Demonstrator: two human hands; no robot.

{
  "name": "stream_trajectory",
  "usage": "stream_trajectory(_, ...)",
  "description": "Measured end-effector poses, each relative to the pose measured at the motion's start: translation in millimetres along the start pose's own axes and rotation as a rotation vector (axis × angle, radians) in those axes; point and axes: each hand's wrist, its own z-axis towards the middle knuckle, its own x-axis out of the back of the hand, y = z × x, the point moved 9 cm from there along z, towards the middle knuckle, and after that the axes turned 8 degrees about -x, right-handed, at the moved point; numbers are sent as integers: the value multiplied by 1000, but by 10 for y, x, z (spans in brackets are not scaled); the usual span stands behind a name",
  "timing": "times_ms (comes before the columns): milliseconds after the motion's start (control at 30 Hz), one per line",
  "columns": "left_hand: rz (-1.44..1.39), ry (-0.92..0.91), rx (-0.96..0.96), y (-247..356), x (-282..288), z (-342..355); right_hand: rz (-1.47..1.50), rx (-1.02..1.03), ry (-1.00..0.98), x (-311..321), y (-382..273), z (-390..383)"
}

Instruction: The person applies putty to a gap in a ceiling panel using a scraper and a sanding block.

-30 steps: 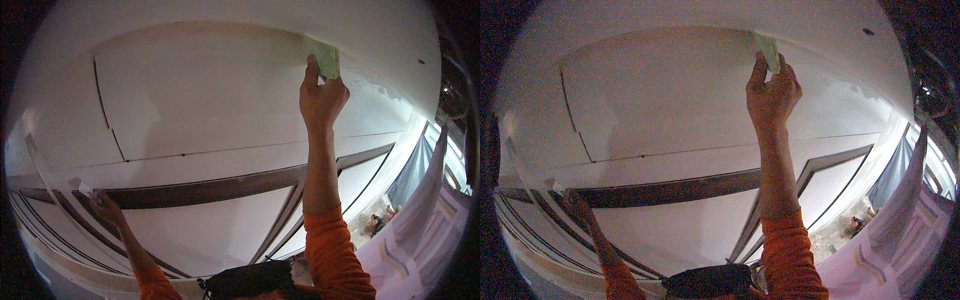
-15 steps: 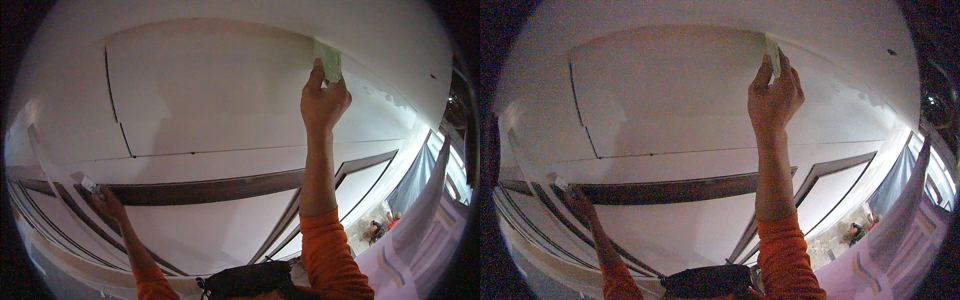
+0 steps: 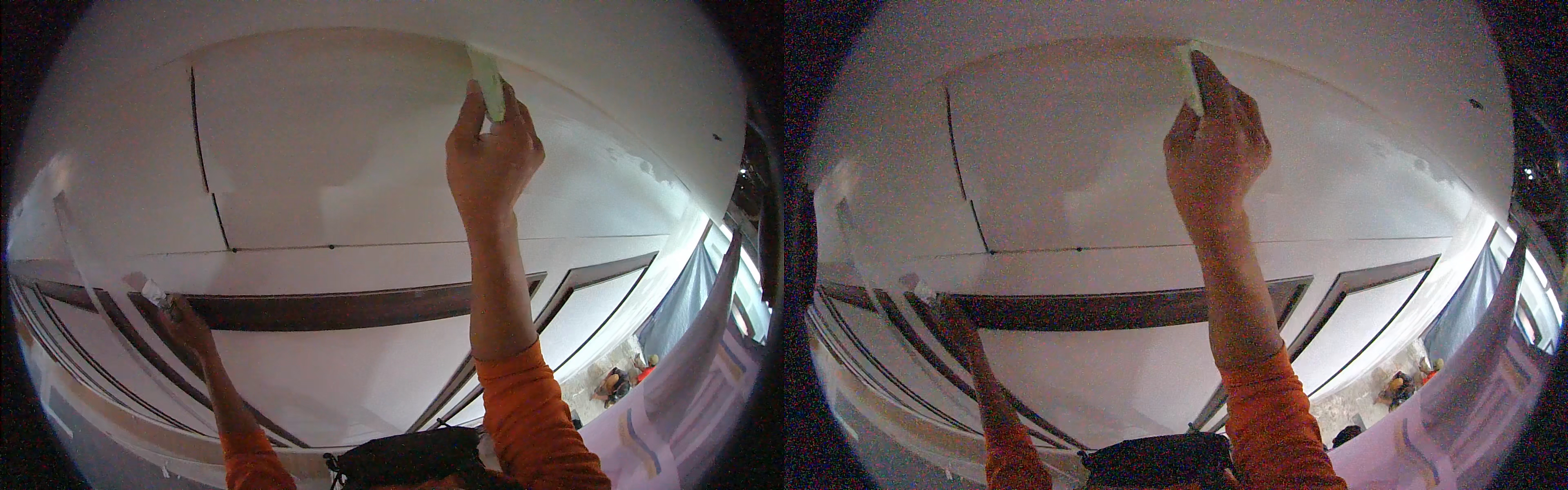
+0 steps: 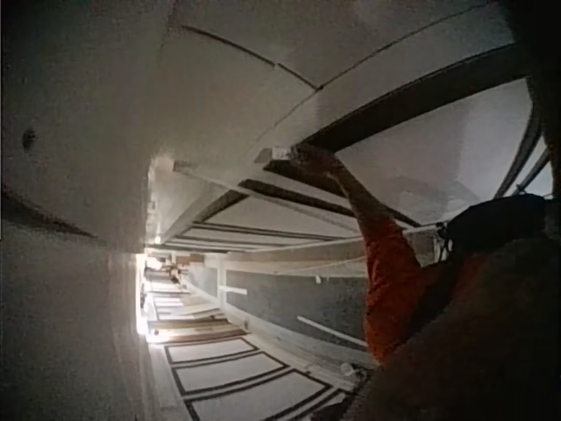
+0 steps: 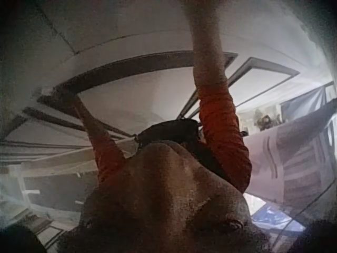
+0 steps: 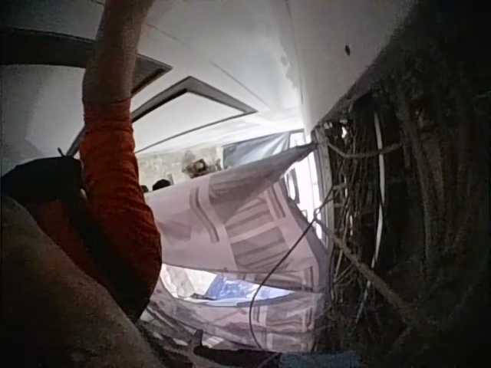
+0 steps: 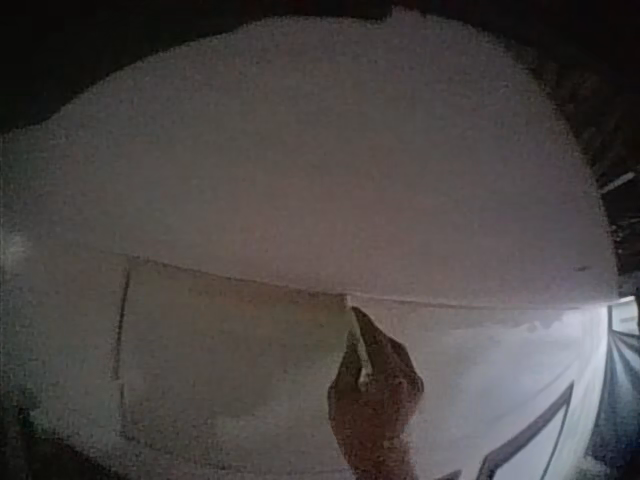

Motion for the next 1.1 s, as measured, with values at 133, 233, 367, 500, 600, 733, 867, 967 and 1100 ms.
stream_trajectory(133,-22,-34,-28,-59,-5,35,86,58,66,-58,-260,-54)
stream_trajectory(233,-110,-35,-14,-71,-50,34,132,72,40,-130,-406,-88)
stream_trajectory(367,71,-189,-183,-214,-120,159,201,86,-15,-215,-690,-126)
stream_trajectory(500,-64,-73,-114,-21,-42,36,157,101,-95,-384,-892,-202)
stream_trajectory(600,-153,-85,-127,-29,-9,25,232,136,-64,-412,-1089,-230)
stream_trajectory(733,-127,-98,31,-142,-41,30,301,94,-72,-492,-1284,-237)
stream_trajectory(867,-348,-74,211,41,-74,-24,310,116,-143,-619,-1509,-311)
stream_trajectory(967,-308,-111,60,-212,-66,72,342,91,-119,-650,-1703,-310)
stream_trajectory(1100,-237,-54,-47,84,-31,31,321,75,-159,-747,-1849,-336)
